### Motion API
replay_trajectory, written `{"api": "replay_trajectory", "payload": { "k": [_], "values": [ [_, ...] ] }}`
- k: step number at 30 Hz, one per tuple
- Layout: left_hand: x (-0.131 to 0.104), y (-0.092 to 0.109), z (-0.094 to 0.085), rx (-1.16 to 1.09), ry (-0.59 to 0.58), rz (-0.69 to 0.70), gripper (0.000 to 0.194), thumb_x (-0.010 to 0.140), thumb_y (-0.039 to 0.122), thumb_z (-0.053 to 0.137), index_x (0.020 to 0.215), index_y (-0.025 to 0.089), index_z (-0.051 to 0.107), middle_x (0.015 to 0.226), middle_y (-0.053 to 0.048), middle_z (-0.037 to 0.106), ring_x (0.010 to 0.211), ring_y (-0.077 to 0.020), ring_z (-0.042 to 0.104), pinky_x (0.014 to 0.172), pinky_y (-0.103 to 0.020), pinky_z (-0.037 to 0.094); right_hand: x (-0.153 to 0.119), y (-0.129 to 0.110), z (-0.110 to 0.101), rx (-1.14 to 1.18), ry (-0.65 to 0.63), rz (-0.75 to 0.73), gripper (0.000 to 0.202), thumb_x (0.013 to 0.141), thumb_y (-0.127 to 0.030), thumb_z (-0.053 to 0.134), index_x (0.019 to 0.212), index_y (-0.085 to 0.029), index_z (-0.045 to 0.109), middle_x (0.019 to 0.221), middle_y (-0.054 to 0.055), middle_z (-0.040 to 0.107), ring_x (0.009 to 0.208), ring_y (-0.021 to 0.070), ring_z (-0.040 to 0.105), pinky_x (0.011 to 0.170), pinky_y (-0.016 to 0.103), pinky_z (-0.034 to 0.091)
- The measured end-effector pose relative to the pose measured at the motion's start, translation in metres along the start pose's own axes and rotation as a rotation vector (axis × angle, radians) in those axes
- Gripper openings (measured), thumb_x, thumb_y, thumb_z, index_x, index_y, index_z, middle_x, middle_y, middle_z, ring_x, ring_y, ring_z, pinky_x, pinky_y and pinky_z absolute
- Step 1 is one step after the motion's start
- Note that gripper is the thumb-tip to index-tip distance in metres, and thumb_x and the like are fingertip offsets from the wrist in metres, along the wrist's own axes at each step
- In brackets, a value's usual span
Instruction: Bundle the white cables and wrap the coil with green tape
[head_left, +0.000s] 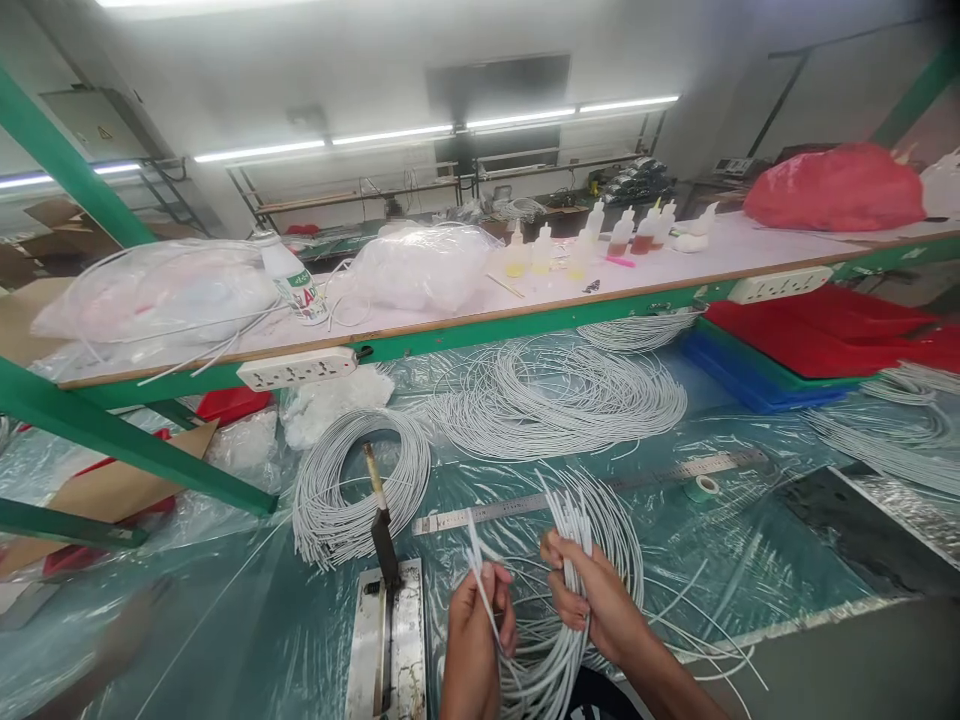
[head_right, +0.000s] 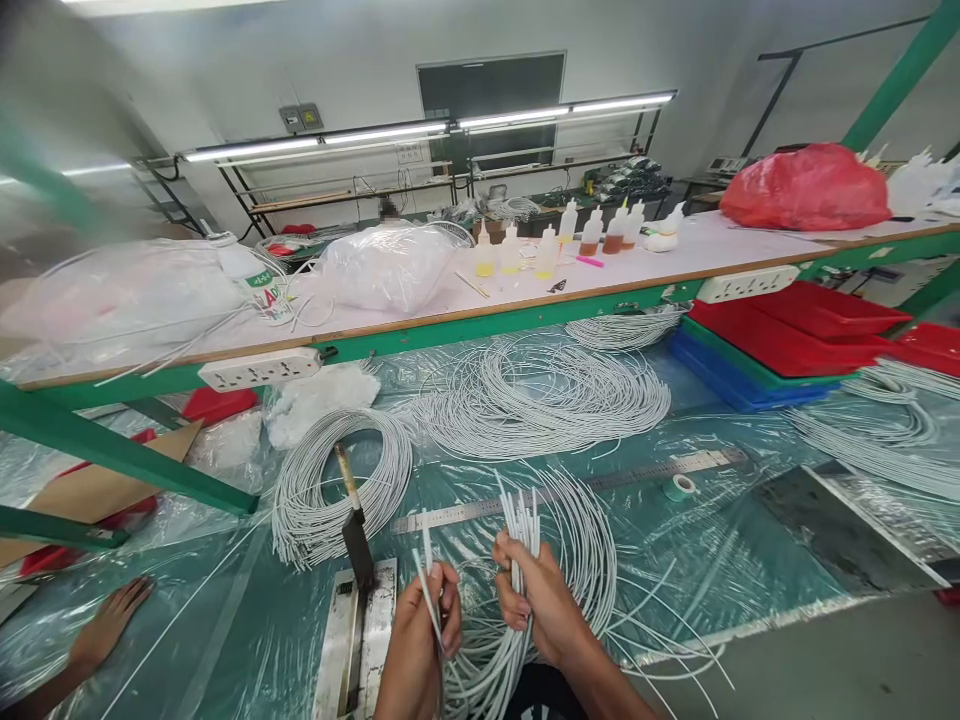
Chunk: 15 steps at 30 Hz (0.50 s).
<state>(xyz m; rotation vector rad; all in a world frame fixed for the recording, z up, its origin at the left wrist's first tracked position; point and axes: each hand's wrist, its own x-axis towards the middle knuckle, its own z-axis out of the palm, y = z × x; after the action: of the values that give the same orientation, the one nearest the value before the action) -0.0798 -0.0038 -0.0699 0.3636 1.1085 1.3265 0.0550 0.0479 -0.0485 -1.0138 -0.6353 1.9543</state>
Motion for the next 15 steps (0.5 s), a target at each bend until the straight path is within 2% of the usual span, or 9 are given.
{"api": "replay_trajectory", "payload": {
  "k": [3,5,7,9,11,15],
  "values": [
    [0.0,-0.011,0.004,0.174,-0.009,0.024,0.06,0.075,0.075,0.067,0.079,0.017,0.057,0.061,0.008,0.038,0.044,-0.005,0.028,0.041,-0.019,0.022,-0.001,0.007,0.01,-0.171,-0.013,-0.011,0.046,0.075,-0.057,0.078,0.095,-0.021,0.057,0.06,-0.011,0.038,0.037,0.0015,0.022,0.034,0.02,0.018],
    [-0.001,-0.016,0.007,0.255,0.049,0.077,0.061,0.076,0.077,0.064,0.075,0.017,0.055,0.06,0.006,0.039,0.049,-0.0079,0.032,0.045,-0.02,0.026,-0.001,0.011,0.014,-0.267,-0.028,-0.02,0.061,0.068,-0.054,0.084,0.113,-0.021,0.058,0.065,-0.011,0.041,0.036,0.0016,0.026,0.033,0.021,0.02],
    [-0.002,-0.018,0.009,0.313,0.093,0.107,0.06,0.076,0.078,0.062,0.076,0.018,0.058,0.06,0.004,0.043,0.053,-0.011,0.035,0.048,-0.022,0.029,0.001,0.013,0.014,-0.353,-0.041,-0.008,0.072,0.064,-0.052,0.086,0.122,-0.02,0.057,0.067,-0.011,0.046,0.035,0.0022,0.029,0.032,0.022,0.02],
    [-0.004,-0.017,0.01,0.356,0.113,0.104,0.06,0.077,0.078,0.061,0.083,0.018,0.064,0.061,0.002,0.046,0.054,-0.0135,0.038,0.049,-0.023,0.029,0.003,0.014,0.011,-0.425,-0.072,0.019,0.069,0.068,-0.056,0.083,0.12,-0.018,0.058,0.057,-0.011,0.047,0.033,0.0041,0.03,0.032,0.022,0.02],
    [-0.006,-0.012,0.01,0.381,0.097,0.094,0.06,0.078,0.077,0.06,0.089,0.018,0.066,0.062,0.001,0.049,0.056,-0.0155,0.04,0.05,-0.025,0.031,0.005,0.015,0.009,-0.441,-0.085,0.032,0.06,0.073,-0.063,0.076,0.108,-0.017,0.06,0.044,-0.012,0.041,0.032,0.0056,0.027,0.032,0.022,0.02],
    [-0.012,-0.004,0.009,0.45,0.017,0.104,0.058,0.083,0.076,0.054,0.079,0.019,0.064,0.066,-0.001,0.051,0.062,-0.0174,0.044,0.057,-0.027,0.038,0.004,0.015,0.006,-0.361,-0.051,0.027,0.051,0.073,-0.065,0.075,0.087,-0.021,0.054,0.04,-0.014,0.033,0.034,0.0053,0.022,0.033,0.021,0.023]
  ]
}}
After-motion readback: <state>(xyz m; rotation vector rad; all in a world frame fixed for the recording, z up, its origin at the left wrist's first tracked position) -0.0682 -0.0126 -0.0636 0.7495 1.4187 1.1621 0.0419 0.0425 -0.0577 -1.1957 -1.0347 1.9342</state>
